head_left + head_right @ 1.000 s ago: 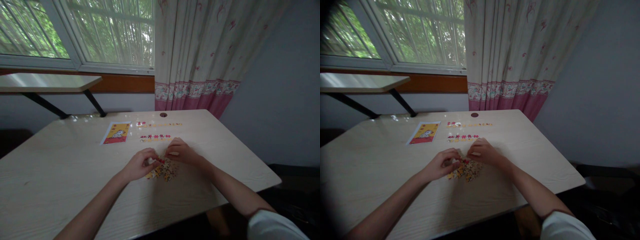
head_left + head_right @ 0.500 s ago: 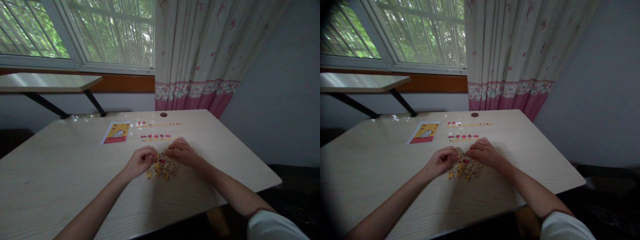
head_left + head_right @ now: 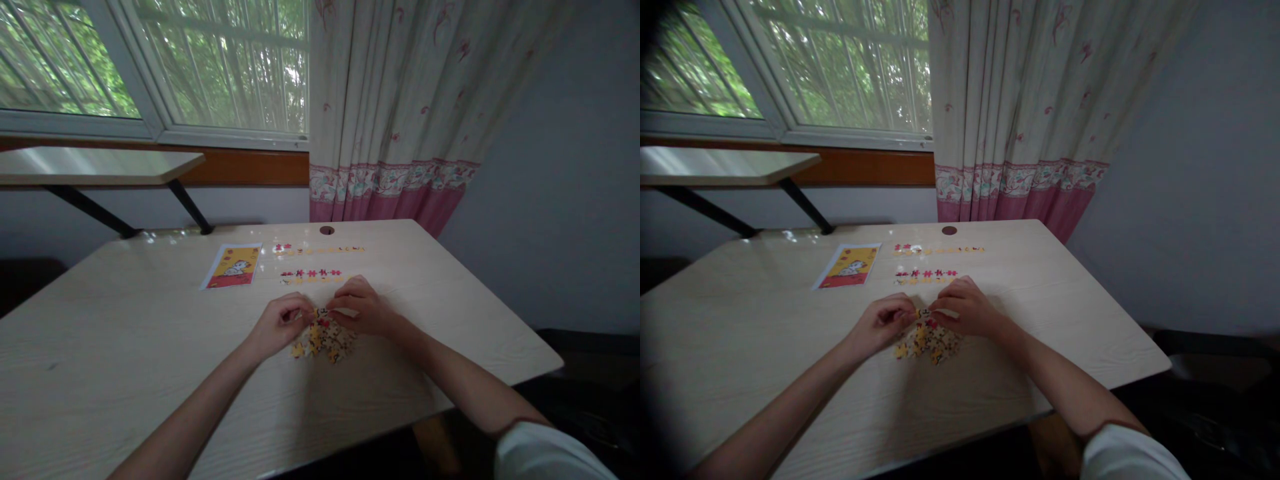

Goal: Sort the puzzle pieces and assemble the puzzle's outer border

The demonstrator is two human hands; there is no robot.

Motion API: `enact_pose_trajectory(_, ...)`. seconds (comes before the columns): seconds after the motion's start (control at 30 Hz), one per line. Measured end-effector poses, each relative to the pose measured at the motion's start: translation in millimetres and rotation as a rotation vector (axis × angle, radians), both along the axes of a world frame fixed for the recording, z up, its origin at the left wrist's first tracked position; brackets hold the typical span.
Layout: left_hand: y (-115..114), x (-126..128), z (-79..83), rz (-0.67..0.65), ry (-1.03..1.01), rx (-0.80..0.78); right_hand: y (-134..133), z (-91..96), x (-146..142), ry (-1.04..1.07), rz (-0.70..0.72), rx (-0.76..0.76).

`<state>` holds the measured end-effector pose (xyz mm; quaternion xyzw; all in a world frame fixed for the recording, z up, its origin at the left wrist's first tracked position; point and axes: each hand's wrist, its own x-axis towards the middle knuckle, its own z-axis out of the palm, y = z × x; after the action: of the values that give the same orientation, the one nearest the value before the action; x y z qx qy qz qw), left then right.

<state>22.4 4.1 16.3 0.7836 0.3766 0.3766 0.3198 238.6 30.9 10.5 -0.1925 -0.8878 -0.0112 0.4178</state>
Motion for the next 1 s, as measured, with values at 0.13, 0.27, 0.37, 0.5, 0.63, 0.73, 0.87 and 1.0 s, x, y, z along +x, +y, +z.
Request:
enact_pose_trajectory(0.13, -0.5, -0.6, -0.9, -0.013, -0.002, -0.02, -1.2, 0.1, -0.9, -0.011, 0.001, -0.011)
enact_pose_trajectory(0.27, -1.0, -0.3, -2.3, -0.017, 0.012, -0.041, -1.0, 4.8, 0.2, -0.037, -0.004, 0.015)
enact_pose_trajectory(0.37, 0.9, -2.8, -3.1, 0.039, 0.061, -0.029, 5.6, 11.9, 9.9, 0.009, -0.061, 0.023)
enact_pose_trajectory(0.5, 6.2, -12.3, -4.1, 0.046, 0.211, 0.074, 21.1, 17.1, 30.5, 0.126, -0.22, 0.015)
enact_pose_trajectory(0.63, 8.9, -20.6, -5.2, 0.015, 0.408, 0.182, 31.1, 14.7, 41.3, 0.149, -0.269, 0.035)
enact_pose_trajectory(0.73, 7.9, -21.7, -5.4, 0.013, 0.483, 0.221, 35.8, 12.9, 45.0, 0.129, -0.261, 0.028)
enact_pose_trajectory(0.87, 6.1, -20.6, -4.1, -0.004, 0.532, 0.241, 48.4, 7.9, 60.1, 0.042, -0.287, -0.101)
enact_pose_trajectory(1.0, 6.3, -20.6, -4.1, -0.002, 0.543, 0.249, 65.2, -6.5, 83.9, -0.079, -0.352, -0.375)
